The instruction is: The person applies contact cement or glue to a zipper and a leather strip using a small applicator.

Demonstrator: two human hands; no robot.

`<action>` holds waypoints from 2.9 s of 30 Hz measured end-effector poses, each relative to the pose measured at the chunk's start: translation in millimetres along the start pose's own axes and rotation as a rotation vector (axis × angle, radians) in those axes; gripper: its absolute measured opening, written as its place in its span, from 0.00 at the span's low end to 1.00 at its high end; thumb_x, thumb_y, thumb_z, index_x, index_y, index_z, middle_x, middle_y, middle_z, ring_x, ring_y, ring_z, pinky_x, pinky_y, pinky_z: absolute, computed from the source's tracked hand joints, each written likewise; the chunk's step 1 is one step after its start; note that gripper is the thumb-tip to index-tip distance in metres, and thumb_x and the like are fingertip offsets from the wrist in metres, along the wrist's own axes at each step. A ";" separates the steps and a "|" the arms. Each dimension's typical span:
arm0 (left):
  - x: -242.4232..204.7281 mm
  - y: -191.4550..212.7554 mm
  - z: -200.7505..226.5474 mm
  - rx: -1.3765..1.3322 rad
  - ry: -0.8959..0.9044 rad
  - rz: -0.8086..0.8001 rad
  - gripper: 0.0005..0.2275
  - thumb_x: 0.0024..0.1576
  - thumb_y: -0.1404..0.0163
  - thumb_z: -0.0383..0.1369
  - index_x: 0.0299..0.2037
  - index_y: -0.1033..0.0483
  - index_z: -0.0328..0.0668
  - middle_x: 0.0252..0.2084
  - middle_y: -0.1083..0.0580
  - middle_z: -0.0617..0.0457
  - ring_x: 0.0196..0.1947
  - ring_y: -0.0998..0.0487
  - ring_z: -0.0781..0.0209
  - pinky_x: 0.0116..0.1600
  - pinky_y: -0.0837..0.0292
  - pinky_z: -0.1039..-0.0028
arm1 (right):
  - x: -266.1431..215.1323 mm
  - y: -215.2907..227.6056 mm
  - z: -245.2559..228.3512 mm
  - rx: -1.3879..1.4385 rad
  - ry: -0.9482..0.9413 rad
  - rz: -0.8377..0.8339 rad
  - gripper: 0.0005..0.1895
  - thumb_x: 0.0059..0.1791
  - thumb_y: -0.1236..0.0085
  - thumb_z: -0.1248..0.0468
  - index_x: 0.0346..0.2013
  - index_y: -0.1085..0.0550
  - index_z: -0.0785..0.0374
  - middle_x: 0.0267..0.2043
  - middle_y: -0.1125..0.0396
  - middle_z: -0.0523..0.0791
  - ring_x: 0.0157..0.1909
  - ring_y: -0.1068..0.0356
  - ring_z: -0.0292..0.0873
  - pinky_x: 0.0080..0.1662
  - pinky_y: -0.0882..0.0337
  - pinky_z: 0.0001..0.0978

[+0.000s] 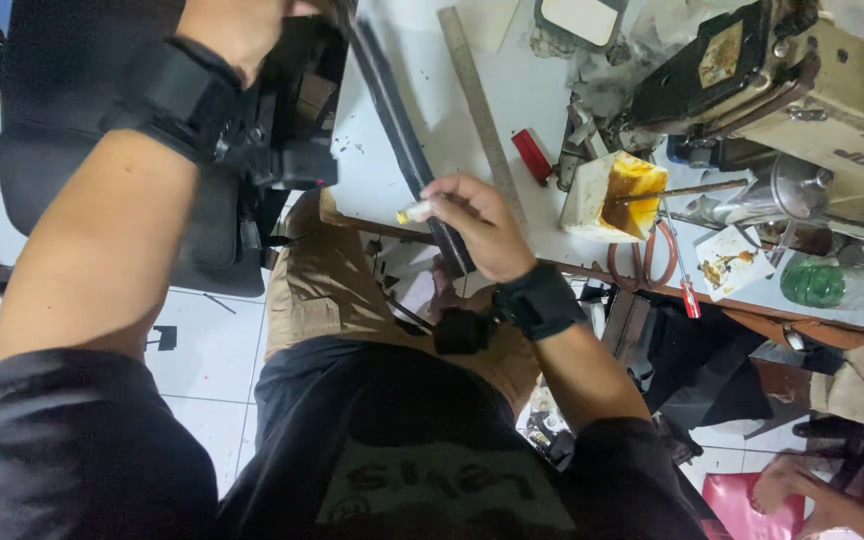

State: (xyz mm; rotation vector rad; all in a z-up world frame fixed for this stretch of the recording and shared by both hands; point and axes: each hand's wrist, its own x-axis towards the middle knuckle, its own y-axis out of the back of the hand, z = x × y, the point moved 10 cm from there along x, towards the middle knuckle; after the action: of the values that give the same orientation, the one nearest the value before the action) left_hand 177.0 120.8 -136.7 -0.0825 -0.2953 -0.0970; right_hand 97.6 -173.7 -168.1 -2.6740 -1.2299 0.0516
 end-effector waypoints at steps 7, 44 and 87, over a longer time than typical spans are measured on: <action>-34.9 -41.1 47.2 0.961 0.092 0.014 0.13 0.62 0.44 0.29 0.56 0.22 0.36 0.49 0.23 0.37 0.46 0.20 0.44 0.53 0.25 0.60 | 12.1 1.8 24.2 -0.098 -0.184 0.149 0.07 0.57 0.49 0.69 0.49 0.26 0.67 0.46 0.28 0.47 0.49 0.24 0.41 0.55 0.25 0.33; -21.3 -97.9 -52.1 1.325 0.109 -0.363 0.32 0.61 0.48 0.46 0.71 0.37 0.31 0.73 0.41 0.35 0.70 0.44 0.34 0.71 0.48 0.50 | -135.2 123.9 -138.8 -0.616 -0.034 0.647 0.08 0.59 0.47 0.74 0.52 0.25 0.63 0.45 0.28 0.41 0.44 0.32 0.31 0.49 0.31 0.21; -15.4 -90.7 -37.6 1.414 0.149 -0.217 0.36 0.59 0.47 0.55 0.65 0.33 0.27 0.67 0.34 0.35 0.64 0.35 0.33 0.63 0.36 0.52 | -22.2 90.5 -155.6 -0.136 -0.126 0.177 0.07 0.62 0.53 0.74 0.52 0.27 0.69 0.33 0.39 0.39 0.31 0.42 0.32 0.36 0.41 0.25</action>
State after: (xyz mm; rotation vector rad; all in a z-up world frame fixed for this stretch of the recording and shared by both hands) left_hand 163.3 28.5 -171.0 1.3559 -0.1699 -0.0911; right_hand 168.5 -273.4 -34.2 -2.9328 -1.0624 0.1705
